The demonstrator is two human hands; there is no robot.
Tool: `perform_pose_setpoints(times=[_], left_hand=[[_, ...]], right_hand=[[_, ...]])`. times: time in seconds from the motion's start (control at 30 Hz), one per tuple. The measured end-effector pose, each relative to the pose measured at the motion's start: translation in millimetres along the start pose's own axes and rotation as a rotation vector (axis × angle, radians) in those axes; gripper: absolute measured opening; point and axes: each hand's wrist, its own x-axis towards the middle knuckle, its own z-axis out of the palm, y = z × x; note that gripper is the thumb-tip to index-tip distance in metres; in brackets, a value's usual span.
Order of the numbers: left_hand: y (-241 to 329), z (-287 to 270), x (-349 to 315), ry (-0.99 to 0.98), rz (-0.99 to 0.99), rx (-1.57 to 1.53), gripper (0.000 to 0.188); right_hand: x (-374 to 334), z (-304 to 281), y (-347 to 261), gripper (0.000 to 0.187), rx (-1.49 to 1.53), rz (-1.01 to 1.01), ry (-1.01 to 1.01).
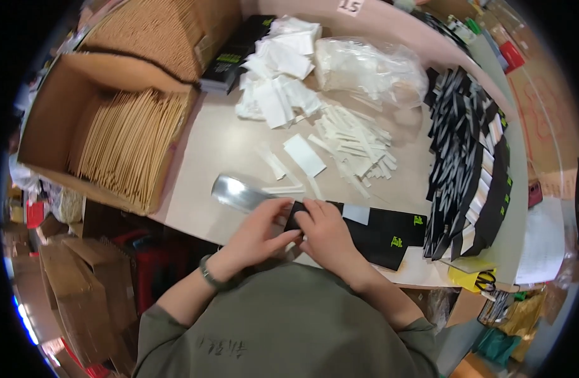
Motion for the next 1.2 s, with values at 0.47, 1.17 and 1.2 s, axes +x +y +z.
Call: perform_pose_setpoints(times=[0.47,1.17,1.2], left_hand=[[-11.0,-8.3,-0.3,-0.288,-0.264,-0.04,0.04],[2.1,-35.8,7.5,-0.28,0.09,0.742,0.073],[2.3,-35.5,10.5,-0.27,0.099,0.744,0.073]], right_hand=[[-38.1,-128.9,100.8,0.039,-0.117,0.057,-0.132],[7.8,1.9,11.2,0.024,0.131,0.547,-0.202],[11.0,0.7,8.1,0.023,0.201,0.467,-0.213]])
